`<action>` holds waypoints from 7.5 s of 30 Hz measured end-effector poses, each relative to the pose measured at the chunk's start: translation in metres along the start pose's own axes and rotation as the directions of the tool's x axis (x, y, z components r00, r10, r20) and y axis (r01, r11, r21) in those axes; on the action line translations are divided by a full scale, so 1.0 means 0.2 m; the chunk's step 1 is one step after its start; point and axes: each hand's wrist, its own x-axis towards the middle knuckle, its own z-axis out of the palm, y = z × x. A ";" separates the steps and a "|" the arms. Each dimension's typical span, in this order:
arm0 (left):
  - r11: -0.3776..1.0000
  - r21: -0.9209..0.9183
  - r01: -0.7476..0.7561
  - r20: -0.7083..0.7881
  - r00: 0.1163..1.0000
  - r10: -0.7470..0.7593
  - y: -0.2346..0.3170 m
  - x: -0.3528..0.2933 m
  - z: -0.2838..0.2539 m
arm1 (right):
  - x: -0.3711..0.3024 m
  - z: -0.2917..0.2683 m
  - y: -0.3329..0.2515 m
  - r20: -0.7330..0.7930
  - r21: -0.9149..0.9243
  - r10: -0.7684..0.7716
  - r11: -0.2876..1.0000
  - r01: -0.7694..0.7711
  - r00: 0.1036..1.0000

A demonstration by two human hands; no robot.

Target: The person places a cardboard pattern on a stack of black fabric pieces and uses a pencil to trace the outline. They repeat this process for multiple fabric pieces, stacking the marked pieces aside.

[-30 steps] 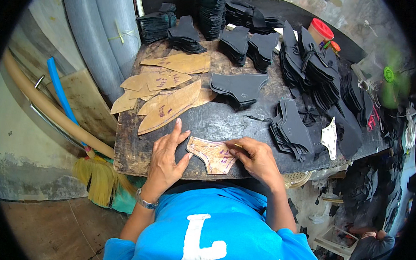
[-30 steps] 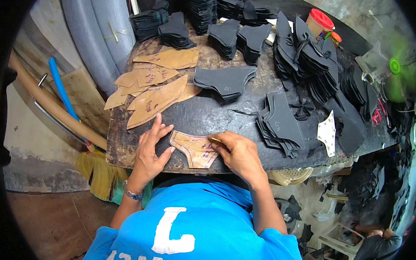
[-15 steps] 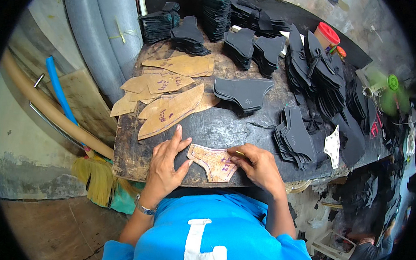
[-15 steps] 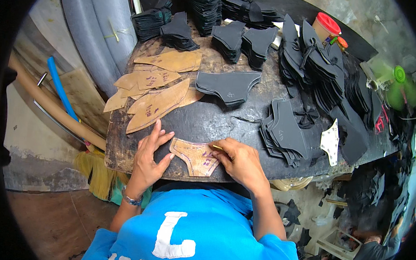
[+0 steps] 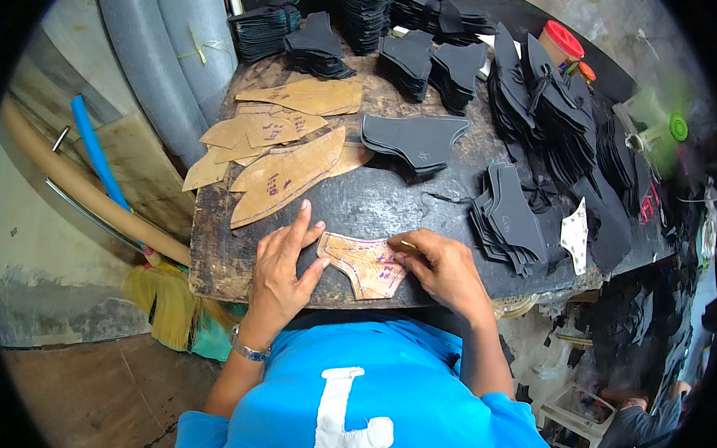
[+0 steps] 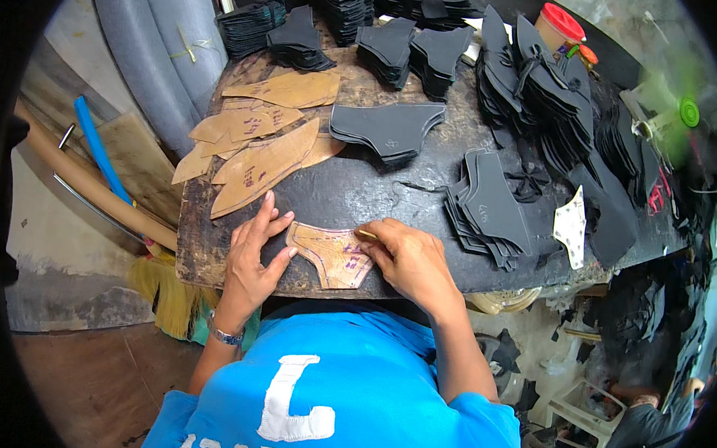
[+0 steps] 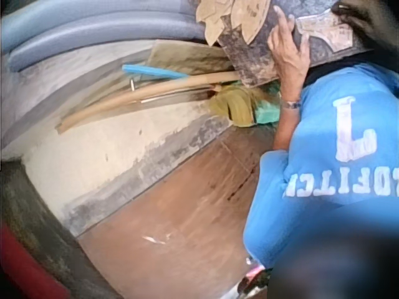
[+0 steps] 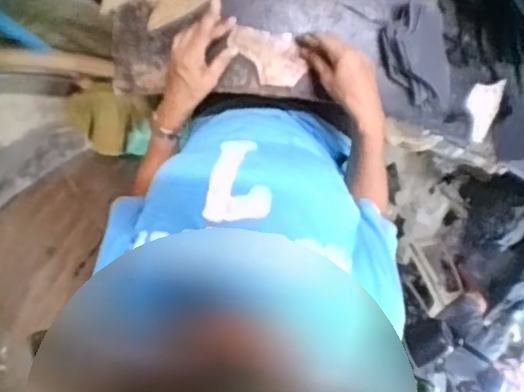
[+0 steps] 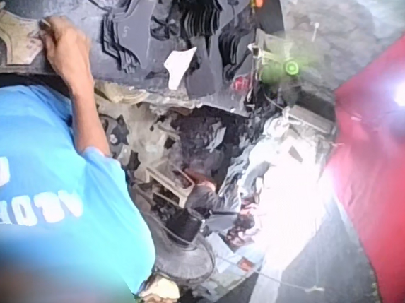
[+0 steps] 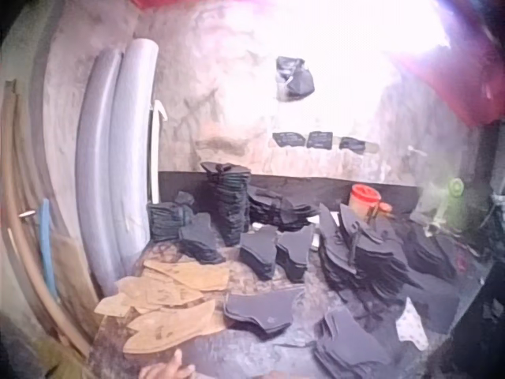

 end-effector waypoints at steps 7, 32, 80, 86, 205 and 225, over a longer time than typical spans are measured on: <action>0.997 0.077 -0.022 0.020 1.000 0.020 0.02 0.00 0.00 | 0.00 0.01 -0.01 -0.019 0.012 0.008 1.000 -0.008 1.000; 0.909 0.380 -0.170 0.294 0.954 0.056 0.27 -0.02 0.04 | -0.17 0.08 0.07 -0.502 0.502 0.039 0.826 0.255 0.864; 0.943 0.328 -0.059 0.277 0.960 -0.037 0.24 -0.07 0.05 | -0.16 0.15 -0.01 -0.306 0.308 -0.120 0.926 0.218 0.944; 0.951 0.306 -0.047 0.275 0.961 -0.041 0.23 -0.07 0.05 | -0.16 0.15 -0.05 -0.271 0.289 -0.165 0.926 0.243 0.948; 0.981 0.192 -0.013 0.271 0.962 -0.040 0.26 0.06 -0.01 | -0.13 0.07 -0.02 -0.197 -0.218 -0.081 0.975 0.037 0.977; 0.890 0.314 -0.330 0.212 0.938 0.273 0.01 0.99 0.06 | -0.26 -0.49 0.42 -0.591 0.460 0.526 0.843 -0.280 0.612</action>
